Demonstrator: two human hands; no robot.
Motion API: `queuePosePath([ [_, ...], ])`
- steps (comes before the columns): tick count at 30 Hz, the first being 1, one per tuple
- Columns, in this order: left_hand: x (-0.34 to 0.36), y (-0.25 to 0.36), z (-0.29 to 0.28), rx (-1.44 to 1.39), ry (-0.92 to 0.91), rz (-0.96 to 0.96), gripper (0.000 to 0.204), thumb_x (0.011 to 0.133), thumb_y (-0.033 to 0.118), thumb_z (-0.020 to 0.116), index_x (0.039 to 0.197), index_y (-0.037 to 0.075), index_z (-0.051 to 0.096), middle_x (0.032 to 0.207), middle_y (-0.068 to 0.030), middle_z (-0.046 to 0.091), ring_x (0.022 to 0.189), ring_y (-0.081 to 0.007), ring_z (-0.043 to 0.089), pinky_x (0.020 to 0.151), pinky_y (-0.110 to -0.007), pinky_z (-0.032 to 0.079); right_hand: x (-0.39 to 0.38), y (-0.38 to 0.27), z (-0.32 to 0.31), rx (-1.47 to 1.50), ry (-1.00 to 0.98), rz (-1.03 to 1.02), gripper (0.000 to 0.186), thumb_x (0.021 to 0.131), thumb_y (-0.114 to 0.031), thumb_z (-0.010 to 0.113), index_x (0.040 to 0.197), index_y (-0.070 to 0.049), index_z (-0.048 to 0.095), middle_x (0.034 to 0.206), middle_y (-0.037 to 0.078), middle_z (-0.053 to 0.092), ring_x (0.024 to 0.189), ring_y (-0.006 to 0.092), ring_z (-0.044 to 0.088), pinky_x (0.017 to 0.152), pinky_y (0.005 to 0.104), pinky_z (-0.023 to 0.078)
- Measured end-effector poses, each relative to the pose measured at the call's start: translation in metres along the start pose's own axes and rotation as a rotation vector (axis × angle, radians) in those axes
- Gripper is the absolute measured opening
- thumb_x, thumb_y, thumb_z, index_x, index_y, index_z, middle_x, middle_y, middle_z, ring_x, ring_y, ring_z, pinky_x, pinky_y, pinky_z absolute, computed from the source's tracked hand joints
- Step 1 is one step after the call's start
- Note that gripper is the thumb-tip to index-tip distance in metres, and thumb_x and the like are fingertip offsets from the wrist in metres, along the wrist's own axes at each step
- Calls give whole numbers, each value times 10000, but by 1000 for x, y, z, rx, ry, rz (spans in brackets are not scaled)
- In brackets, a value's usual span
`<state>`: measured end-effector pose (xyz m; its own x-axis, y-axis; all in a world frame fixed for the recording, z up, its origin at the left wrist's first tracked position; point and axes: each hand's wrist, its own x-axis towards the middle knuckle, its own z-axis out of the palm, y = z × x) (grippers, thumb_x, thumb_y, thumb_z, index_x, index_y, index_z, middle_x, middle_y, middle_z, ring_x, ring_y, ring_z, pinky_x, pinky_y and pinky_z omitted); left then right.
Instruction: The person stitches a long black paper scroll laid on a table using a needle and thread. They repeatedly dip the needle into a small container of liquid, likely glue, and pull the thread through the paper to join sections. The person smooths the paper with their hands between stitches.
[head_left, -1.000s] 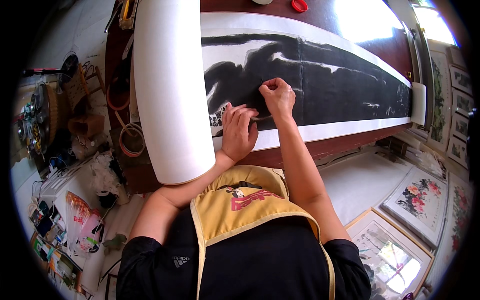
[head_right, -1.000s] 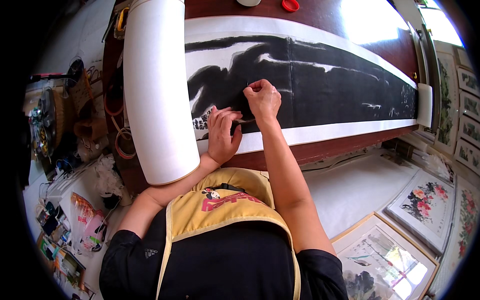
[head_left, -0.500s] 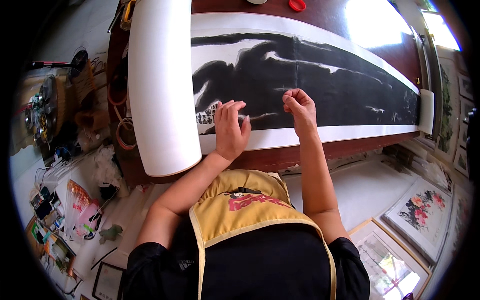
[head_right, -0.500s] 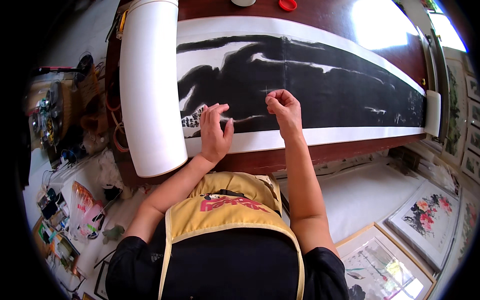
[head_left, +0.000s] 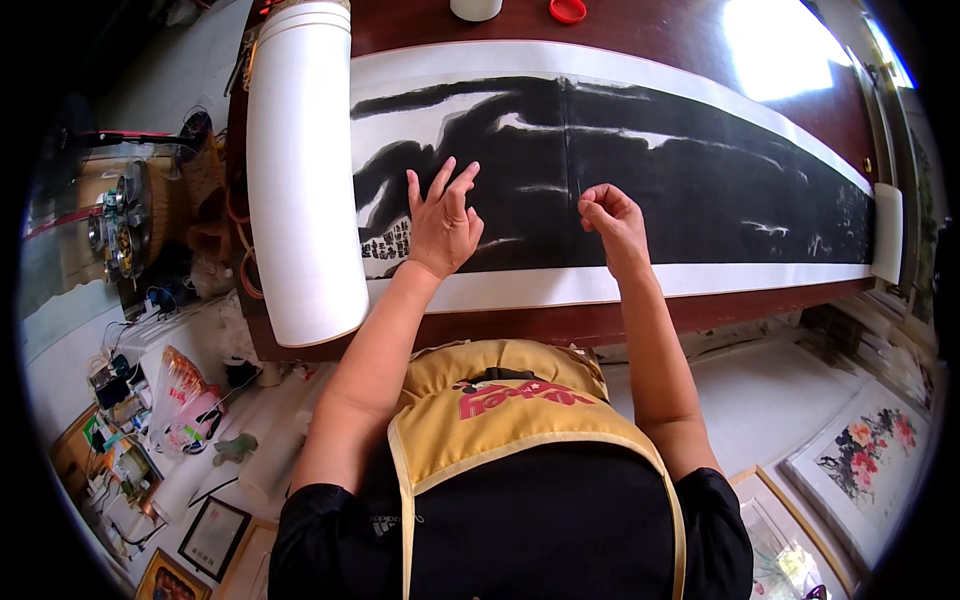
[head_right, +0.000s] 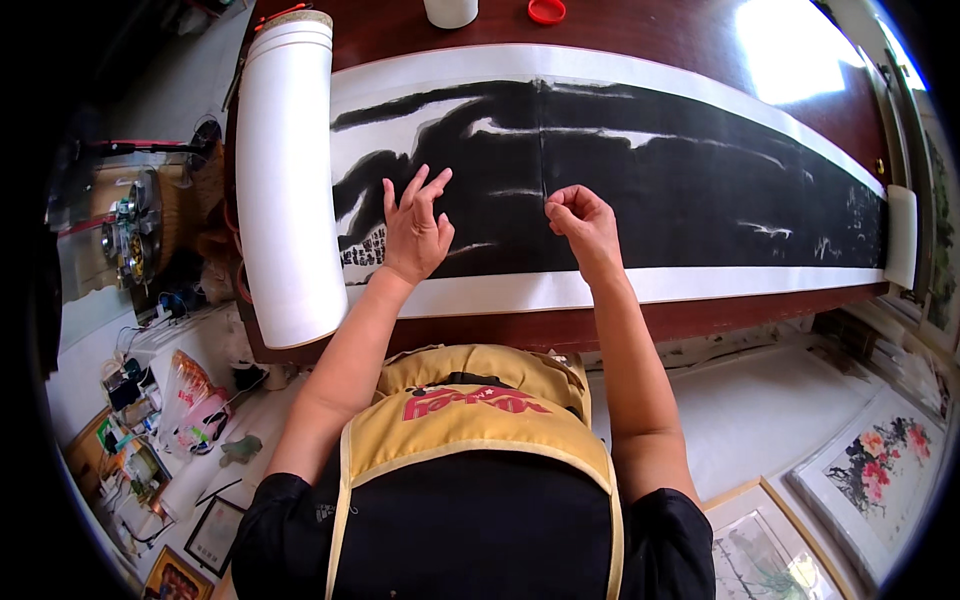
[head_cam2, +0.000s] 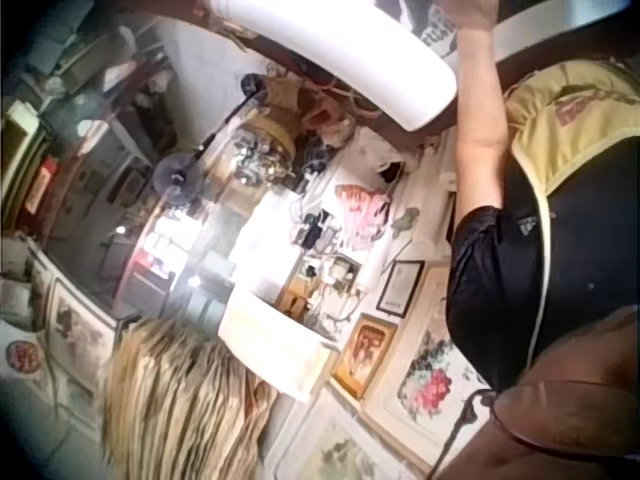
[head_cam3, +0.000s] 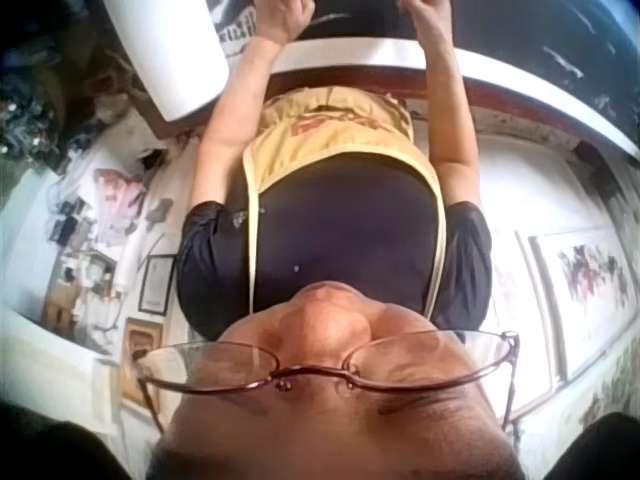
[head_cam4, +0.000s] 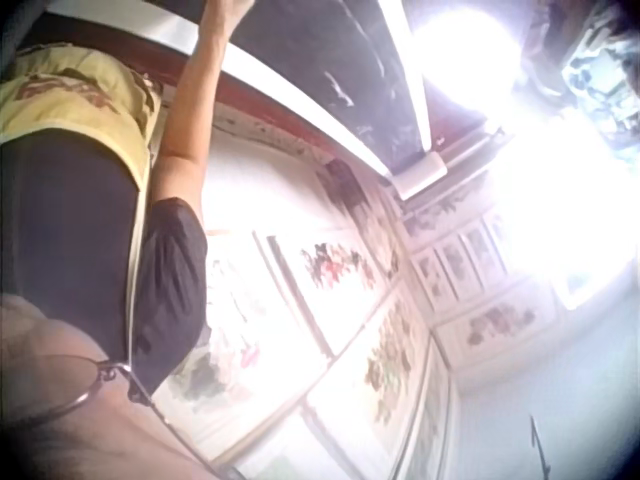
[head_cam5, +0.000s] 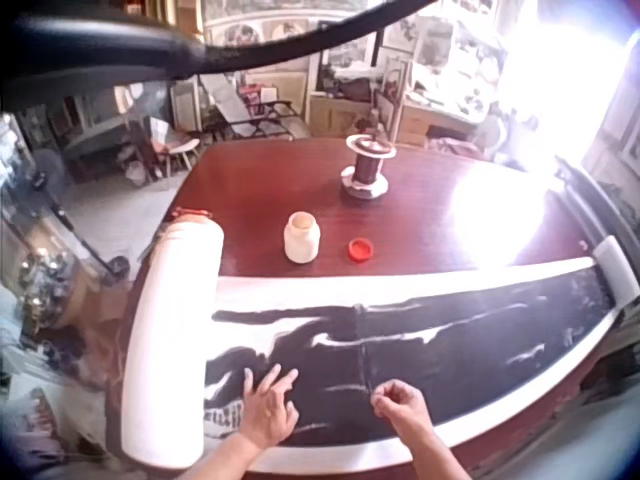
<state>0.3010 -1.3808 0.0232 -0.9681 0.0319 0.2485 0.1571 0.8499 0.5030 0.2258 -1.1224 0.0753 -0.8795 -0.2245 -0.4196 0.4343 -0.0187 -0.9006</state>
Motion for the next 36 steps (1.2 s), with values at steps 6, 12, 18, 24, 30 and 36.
queuePosePath([
  [6, -4, -5, 6, -3, 40, 43, 547, 864, 59, 620, 1373, 91, 423, 1177, -75, 652, 1393, -298, 461, 1203, -690, 102, 8, 6, 1, 23, -46, 34, 55, 909, -83, 697, 885, -62, 651, 789, -33, 607, 703, 53, 538, 677, 212, 447],
  [12, 9, -7, 0, -375, 576, -297, 331, 933, 15, 674, 1215, 33, 501, 987, -100, 585, 999, -173, 619, 877, -308, 520, 20, 26, -2, 124, -48, 43, 49, 919, -81, 693, 907, -61, 650, 804, -32, 610, 706, 57, 552, 685, 214, 458],
  [18, 44, -11, -7, -423, 315, -603, 244, 862, 185, 820, 902, 54, 618, 825, -78, 649, 700, -226, 588, 690, -368, 488, 23, 31, -8, 186, -25, 48, 54, 931, -93, 699, 944, -64, 654, 844, -27, 620, 715, 64, 566, 701, 222, 482],
  [24, 64, -23, -2, 26, 188, -369, 470, 704, 343, 911, 849, 98, 537, 863, -78, 610, 874, -318, 571, 819, -445, 454, 23, 30, -6, 177, -19, 36, 50, 938, -87, 693, 945, -65, 648, 847, -25, 619, 712, 64, 565, 696, 220, 486],
  [30, 68, -32, -9, 55, -58, -428, 545, 675, 339, 928, 954, 104, 523, 992, -86, 603, 964, -324, 554, 864, -452, 457, 24, 32, -6, 148, -26, 31, 48, 943, -87, 686, 951, -69, 641, 842, -27, 614, 711, 60, 562, 690, 215, 481],
  [36, 62, -49, -17, -36, -205, -396, 519, 698, 246, 907, 1022, 123, 520, 1100, -96, 591, 1085, -333, 544, 927, -466, 445, 23, 31, -4, 150, -27, 25, 61, 935, -98, 701, 942, -68, 649, 837, -30, 616, 710, 59, 563, 691, 217, 478],
])
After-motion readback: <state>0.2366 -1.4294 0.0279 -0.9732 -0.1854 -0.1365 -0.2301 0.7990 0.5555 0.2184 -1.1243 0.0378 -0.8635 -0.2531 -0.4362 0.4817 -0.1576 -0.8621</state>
